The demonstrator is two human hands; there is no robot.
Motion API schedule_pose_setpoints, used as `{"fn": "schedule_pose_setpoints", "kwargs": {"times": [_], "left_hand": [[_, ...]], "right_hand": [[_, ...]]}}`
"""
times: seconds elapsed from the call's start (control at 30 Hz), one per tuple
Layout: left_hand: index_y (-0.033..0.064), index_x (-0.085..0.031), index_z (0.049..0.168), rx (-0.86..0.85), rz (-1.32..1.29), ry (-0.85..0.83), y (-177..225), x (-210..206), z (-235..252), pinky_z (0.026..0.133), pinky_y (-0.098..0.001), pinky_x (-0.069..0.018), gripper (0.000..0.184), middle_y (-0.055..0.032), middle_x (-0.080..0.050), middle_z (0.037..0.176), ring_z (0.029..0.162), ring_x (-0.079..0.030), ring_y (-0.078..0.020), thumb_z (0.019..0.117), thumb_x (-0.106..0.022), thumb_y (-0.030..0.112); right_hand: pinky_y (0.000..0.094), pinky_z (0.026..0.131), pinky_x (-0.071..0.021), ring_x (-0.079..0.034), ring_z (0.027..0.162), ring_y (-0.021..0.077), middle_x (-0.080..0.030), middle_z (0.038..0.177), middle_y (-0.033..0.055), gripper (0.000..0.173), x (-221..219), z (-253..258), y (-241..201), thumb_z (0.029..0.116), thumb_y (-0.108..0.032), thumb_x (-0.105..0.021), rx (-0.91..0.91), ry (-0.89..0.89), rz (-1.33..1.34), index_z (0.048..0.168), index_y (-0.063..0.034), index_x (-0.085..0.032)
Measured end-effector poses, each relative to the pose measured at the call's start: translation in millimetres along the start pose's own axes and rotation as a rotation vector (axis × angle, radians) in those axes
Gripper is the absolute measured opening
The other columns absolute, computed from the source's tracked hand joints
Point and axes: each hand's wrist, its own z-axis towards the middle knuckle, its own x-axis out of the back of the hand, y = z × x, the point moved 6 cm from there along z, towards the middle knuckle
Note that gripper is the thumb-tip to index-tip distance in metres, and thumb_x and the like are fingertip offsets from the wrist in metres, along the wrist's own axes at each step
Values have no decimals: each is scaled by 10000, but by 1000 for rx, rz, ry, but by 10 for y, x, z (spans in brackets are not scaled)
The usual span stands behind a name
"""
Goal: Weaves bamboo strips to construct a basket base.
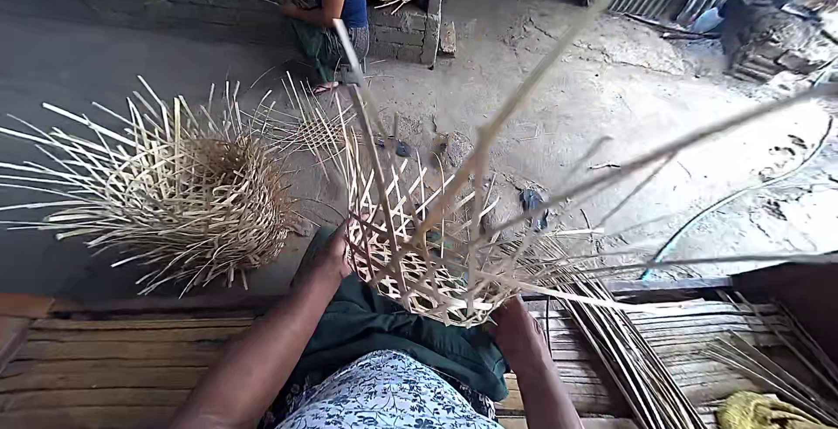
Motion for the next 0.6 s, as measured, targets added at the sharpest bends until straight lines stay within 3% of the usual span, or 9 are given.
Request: {"fn": "schedule_pose_setpoints", "kwargs": {"times": [0.1,0.2,0.27,0.33,0.37,0.4,0.5,0.6], "left_hand": [[89,-518,1433,-149,84,-93,114,-25,20,869,-356,-569,459,-92,-649,1285,1075,-663,-176,1131,-285,343],[85,-485,1471,-249,112,-117,262,-13,-81,988,-413,-517,553,-88,-602,1395,1207,-615,-195,1129,-207,420],[83,-497,1431,-254,33,-78,268,74,-112,855,-389,-574,538,-85,-667,1250,1026,-683,-188,1130,-207,423],[69,-543,1316,-253,-61,-8,218,192,-126,585,-296,-577,459,-95,-718,1023,742,-701,-163,1133,-250,372],[53,-537,1280,-251,-118,-21,179,275,-92,548,-286,-569,425,-114,-706,967,691,-684,-175,1137,-249,330],[53,-535,1265,-247,-148,-27,134,368,-31,516,-270,-565,394,-116,-703,945,670,-688,-174,1136,-253,297],[71,-495,1342,-306,-43,-66,83,575,43,534,-237,-554,334,-80,-684,998,716,-688,-140,1137,-291,238],[56,-382,1504,-373,74,-181,116,581,-109,795,-286,-575,405,-89,-628,1297,1004,-670,-138,1124,-300,168]], "right_hand": [[449,848,-576,-672,1029,218,-681,1157,115,514,-228,226,-5,1128,-417,-226,40,71,219,1363,-67,-520],[357,827,-613,-696,1011,151,-693,1182,67,430,-352,507,-19,1129,-313,-273,180,-129,389,1413,-75,-492],[297,858,-606,-691,1049,95,-694,1225,29,417,-433,628,-12,1138,-291,-253,240,-215,443,1422,-72,-467],[327,895,-603,-678,1102,138,-635,1327,82,445,-567,640,-10,1139,-285,-276,254,-257,453,1485,-35,-399],[347,915,-601,-670,1145,169,-591,1411,103,488,-645,628,-6,1137,-326,-266,253,-305,462,1519,-41,-367],[372,877,-617,-692,1121,202,-612,1399,103,501,-708,655,13,1134,-382,-258,220,-321,511,1489,-67,-418],[398,878,-614,-698,1129,224,-658,1358,75,512,-841,623,42,1125,-422,-244,133,-383,622,1384,-111,-557],[407,828,-625,-715,1058,232,-692,1258,99,565,-905,651,119,1123,-453,-214,64,-405,664,1396,-93,-552]]}}
